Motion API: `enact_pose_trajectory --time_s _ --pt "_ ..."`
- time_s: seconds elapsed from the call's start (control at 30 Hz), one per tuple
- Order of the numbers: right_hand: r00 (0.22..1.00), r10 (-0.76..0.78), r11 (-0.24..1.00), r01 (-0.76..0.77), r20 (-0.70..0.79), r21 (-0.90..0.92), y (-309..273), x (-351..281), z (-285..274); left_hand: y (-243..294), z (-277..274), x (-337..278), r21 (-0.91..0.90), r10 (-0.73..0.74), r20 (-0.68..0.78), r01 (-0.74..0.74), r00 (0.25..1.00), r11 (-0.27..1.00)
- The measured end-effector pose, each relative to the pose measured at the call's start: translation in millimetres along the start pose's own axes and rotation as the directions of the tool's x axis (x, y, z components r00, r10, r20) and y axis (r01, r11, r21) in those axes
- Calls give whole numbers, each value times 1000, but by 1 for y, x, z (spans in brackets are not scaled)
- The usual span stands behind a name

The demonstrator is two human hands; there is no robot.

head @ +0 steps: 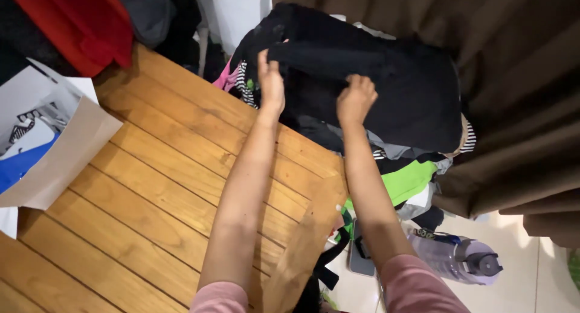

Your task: The person buttons a striped shirt laid on a wooden table, then folds it and sets it aside. Next, they pick up a gray long-sleeved shirt from a pile, lay it on the table, and begin folding it.

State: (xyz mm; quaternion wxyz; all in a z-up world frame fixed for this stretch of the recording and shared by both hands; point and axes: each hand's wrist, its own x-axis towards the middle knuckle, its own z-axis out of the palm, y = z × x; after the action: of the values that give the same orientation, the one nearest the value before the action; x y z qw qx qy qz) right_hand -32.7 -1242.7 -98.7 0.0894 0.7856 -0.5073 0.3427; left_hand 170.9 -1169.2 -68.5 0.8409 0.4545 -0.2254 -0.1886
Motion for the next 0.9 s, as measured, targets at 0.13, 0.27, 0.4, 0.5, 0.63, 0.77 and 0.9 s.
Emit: enact_pose_trajectory --time_s 0.13,0.27,0.4,0.5,0.63,0.77,0.9 --pt "978 170 978 -182 116 102 -2 0 -19 8 -1 3 -273 -113 -48 96 992 957" --pt "983 18 990 -44 185 138 -43 8 -60 -41 -21 15 -268 -121 32 125 992 955" --pt "977 -122 975 85 177 204 -26 7 -19 -52 -32 6 -25 -307 -11 307 952 951" --pt "982 -93 957 43 165 286 -9 2 14 -88 -50 14 163 -445 -111 458 889 874" --pt "976 -195 973 181 95 141 -2 -8 27 1 -47 0 617 -347 -49 302 936 727" --pt "931 -335 924 294 148 244 -14 -14 3 30 -55 -14 951 -502 55 107 863 289" --pt "828 -469 846 322 306 426 -39 -17 -57 12 -66 -26 979 -504 120 -19 855 201"
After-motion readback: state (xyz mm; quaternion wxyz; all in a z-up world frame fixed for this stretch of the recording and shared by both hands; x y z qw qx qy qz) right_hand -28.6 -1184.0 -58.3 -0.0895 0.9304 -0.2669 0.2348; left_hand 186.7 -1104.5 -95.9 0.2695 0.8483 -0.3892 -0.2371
